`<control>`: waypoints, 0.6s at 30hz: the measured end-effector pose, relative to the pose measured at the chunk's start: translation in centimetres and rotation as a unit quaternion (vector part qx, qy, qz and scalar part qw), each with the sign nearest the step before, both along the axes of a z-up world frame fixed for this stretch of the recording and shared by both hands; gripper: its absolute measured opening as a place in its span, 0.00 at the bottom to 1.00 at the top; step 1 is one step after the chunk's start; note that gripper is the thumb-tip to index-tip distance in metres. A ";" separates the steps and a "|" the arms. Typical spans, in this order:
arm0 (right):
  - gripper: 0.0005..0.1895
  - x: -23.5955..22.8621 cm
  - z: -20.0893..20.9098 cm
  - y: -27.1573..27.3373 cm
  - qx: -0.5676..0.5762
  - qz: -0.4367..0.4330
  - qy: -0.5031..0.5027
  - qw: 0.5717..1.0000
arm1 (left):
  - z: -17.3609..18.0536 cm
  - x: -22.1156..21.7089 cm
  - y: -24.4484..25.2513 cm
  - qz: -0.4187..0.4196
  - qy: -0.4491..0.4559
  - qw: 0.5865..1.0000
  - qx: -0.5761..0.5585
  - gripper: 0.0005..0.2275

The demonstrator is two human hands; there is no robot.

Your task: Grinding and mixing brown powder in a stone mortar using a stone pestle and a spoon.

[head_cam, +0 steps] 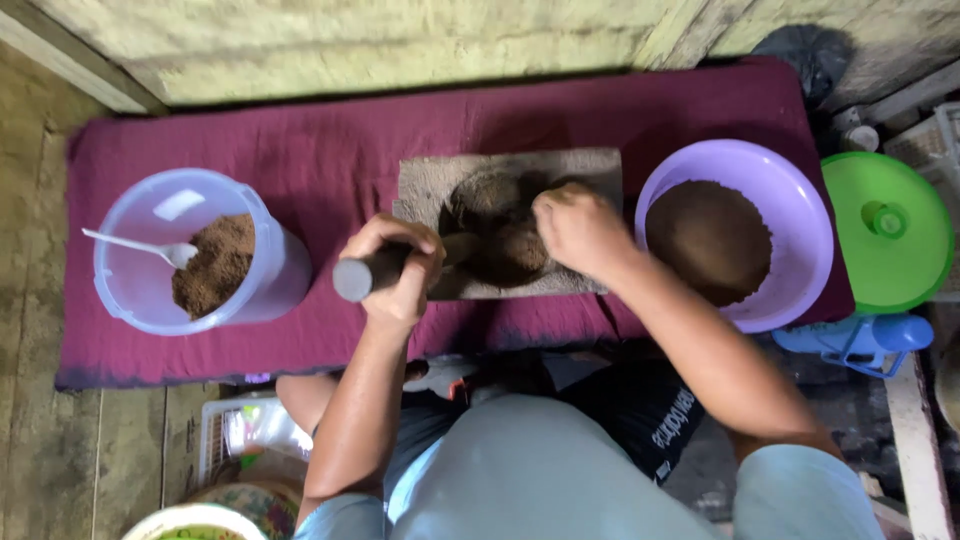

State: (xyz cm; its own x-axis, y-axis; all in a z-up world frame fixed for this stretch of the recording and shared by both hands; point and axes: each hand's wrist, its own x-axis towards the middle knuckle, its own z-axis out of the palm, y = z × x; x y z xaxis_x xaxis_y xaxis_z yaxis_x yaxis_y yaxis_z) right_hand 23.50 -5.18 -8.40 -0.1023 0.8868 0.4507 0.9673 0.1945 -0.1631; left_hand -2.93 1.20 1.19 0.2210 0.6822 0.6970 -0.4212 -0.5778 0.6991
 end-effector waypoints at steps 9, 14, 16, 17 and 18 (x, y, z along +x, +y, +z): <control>0.14 -3.0 0.6 1.8 -0.158 -0.136 0.250 0.945 | 0.1 0.2 0.0 0.000 -0.029 1.000 0.009 0.05; 0.10 -3.1 4.7 -0.3 -0.063 -0.086 0.248 0.963 | 0.8 -0.3 0.5 -0.031 -0.057 0.998 0.008 0.05; 0.10 -3.4 6.2 -1.5 -0.031 -0.056 0.260 0.963 | 1.0 -0.5 0.8 -0.051 -0.070 0.996 0.009 0.05; 0.10 -3.7 6.7 -2.1 -0.021 -0.030 0.258 0.965 | 1.0 -0.6 1.0 -0.055 -0.077 0.995 0.015 0.05; 0.12 -4.0 7.2 -2.9 -0.014 -0.004 0.256 0.967 | 1.0 -0.7 1.0 -0.058 -0.084 0.995 0.018 0.05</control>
State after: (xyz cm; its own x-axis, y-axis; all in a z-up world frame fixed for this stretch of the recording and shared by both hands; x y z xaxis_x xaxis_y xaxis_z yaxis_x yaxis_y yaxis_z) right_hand 19.49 -8.03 -1.18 0.1341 0.8990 0.4169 0.7596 0.1769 -0.6258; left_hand -3.66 2.23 2.17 0.1751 0.6329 0.7541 -0.5966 -0.5411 0.5927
